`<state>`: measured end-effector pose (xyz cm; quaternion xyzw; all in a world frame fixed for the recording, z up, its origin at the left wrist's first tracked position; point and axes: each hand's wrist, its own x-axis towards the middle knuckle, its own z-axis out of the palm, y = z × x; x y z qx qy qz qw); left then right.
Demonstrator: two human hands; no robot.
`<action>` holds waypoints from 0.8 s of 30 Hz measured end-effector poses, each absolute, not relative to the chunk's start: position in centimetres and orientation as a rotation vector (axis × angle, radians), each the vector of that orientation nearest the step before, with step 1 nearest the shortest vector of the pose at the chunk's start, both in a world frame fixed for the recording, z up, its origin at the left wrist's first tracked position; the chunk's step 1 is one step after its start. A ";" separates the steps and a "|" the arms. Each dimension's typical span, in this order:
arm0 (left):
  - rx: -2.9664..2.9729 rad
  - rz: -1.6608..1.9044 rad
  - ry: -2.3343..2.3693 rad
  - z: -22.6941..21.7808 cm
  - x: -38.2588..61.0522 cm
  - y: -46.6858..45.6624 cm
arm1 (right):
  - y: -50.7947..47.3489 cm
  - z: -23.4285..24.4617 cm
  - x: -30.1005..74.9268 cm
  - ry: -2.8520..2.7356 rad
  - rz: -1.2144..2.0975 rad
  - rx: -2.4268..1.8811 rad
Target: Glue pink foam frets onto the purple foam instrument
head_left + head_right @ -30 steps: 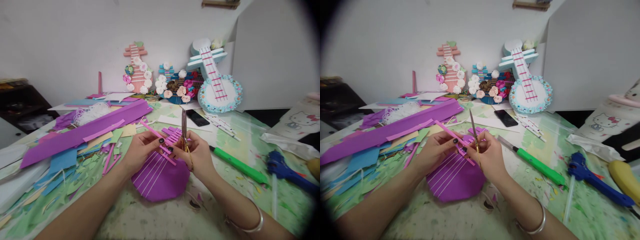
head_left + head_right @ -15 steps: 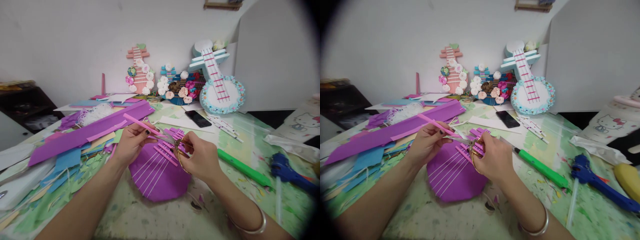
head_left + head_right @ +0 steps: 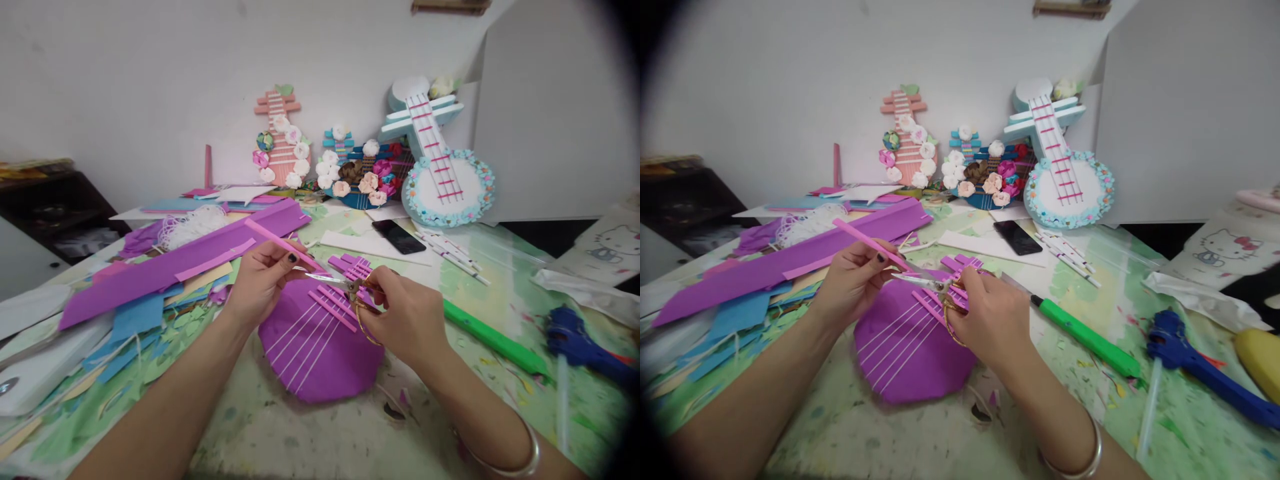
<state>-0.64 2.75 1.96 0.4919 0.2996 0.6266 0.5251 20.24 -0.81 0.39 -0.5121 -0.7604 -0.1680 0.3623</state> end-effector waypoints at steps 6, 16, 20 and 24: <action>1.173 1.503 0.734 2.0 -0.6 2.7 | -0.7 0.3 20.2 -1.960 -0.416 -1.344; 1.125 1.537 0.762 2.2 -0.4 2.8 | -0.5 0.0 20.2 -1.929 -0.461 -1.333; 1.145 1.553 0.738 2.0 -0.5 2.8 | -0.4 -0.1 20.2 -1.933 -0.461 -1.338; 1.146 1.559 0.753 2.0 -0.4 2.7 | -0.4 -0.2 20.2 -1.940 -0.423 -1.338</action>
